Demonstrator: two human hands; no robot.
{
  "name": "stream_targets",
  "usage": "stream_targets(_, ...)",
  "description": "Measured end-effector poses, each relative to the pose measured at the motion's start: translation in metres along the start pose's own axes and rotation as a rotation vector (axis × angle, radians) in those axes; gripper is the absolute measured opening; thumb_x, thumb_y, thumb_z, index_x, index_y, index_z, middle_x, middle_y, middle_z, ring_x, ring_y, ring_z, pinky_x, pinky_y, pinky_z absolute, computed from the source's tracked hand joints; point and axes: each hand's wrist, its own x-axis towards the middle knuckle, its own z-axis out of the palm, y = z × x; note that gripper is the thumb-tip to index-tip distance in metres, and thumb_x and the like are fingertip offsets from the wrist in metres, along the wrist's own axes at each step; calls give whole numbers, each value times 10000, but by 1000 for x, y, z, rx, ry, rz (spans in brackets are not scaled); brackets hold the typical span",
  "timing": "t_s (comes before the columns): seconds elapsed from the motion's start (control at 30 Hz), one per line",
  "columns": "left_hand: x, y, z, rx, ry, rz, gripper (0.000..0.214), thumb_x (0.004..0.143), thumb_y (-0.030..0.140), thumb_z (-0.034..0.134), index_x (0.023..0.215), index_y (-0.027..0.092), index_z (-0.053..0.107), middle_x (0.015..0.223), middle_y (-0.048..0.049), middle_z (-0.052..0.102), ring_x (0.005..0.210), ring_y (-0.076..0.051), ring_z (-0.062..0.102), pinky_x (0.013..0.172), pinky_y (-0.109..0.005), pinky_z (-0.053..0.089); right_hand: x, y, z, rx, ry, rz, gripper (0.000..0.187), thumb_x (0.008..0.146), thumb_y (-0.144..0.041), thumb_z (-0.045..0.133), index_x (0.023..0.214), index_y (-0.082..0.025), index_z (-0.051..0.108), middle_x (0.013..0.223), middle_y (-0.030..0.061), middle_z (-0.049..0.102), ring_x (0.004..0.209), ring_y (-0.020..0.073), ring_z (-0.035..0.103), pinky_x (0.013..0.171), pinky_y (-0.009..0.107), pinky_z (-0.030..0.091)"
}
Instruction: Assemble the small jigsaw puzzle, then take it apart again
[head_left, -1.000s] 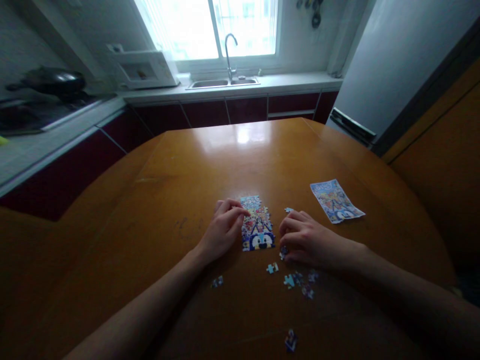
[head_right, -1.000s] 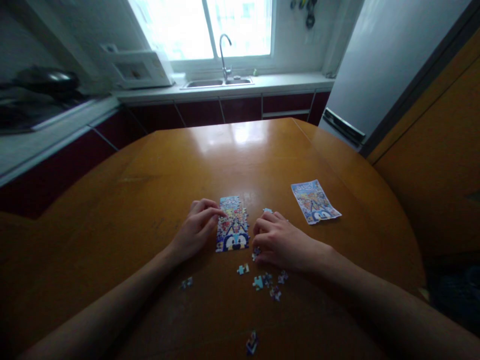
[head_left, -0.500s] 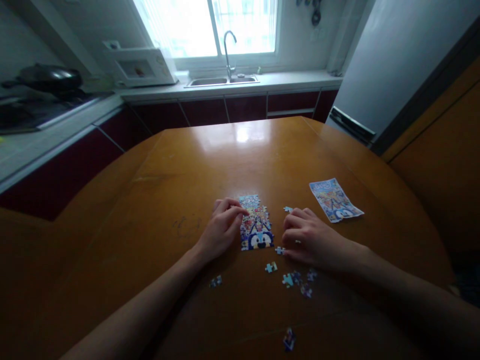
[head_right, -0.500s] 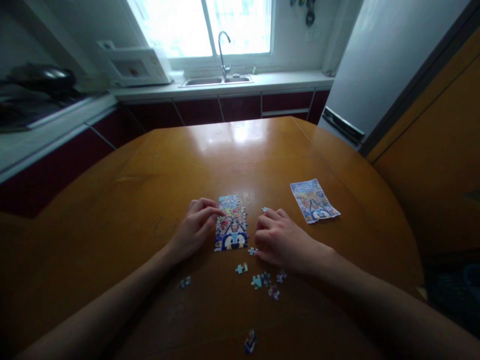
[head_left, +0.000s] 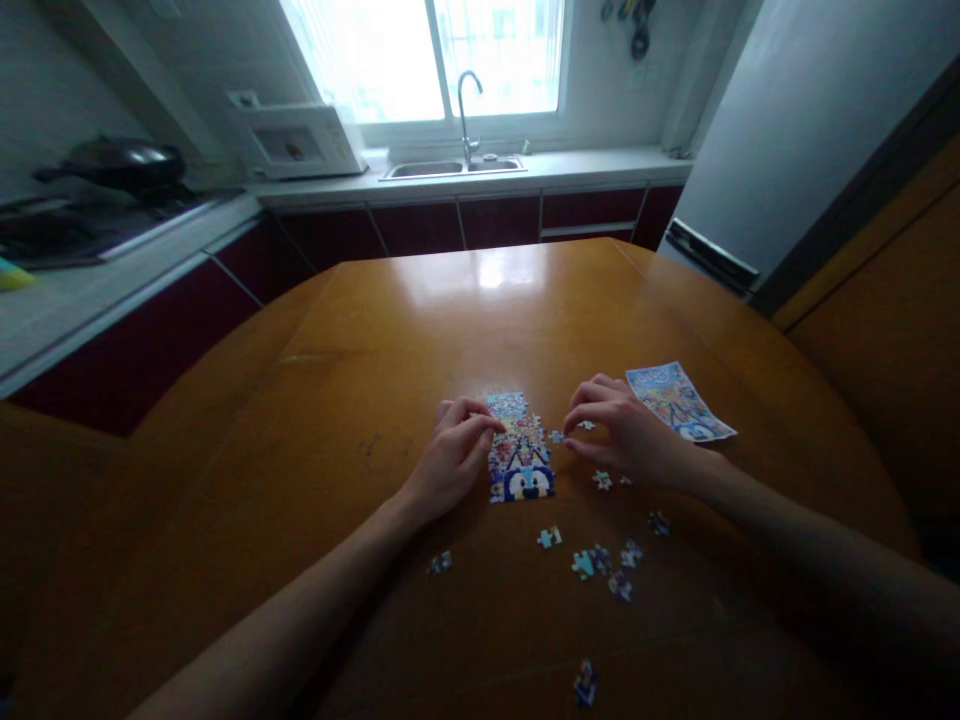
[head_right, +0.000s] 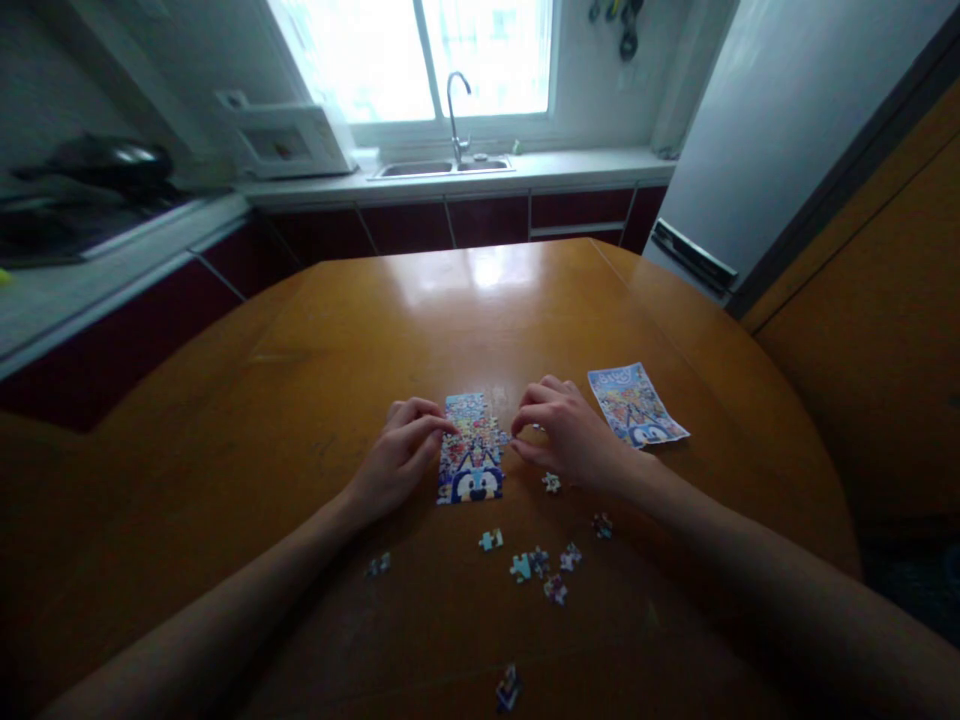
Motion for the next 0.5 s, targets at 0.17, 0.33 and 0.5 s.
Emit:
stream_targets(0.17,0,-1,0,-7,-6,-11,229,987,205,482,969,233,709,1062,-56,570,1070,-227,479,977,-435,428,38,22,13,-66,55,4,51,814,-229,770,793,-243,726,887,41,666,912,235,557,824,389,394)
stream_targets(0.33,0,2,-1,-20,0,-21,233,987,197,483,967,238,711,1063,-53,571,1068,-227,483,978,-434,425,52,31,30,-24,22,36,53,802,-187,777,782,-222,742,885,56,668,901,232,558,817,389,407)
stream_targets(0.5,-1,2,0,-24,6,-23,233,984,195,489,956,236,716,1056,-53,576,1056,-226,486,972,-431,429,50,33,36,16,-9,27,34,811,-201,777,792,-219,755,863,55,665,885,226,548,798,378,406)
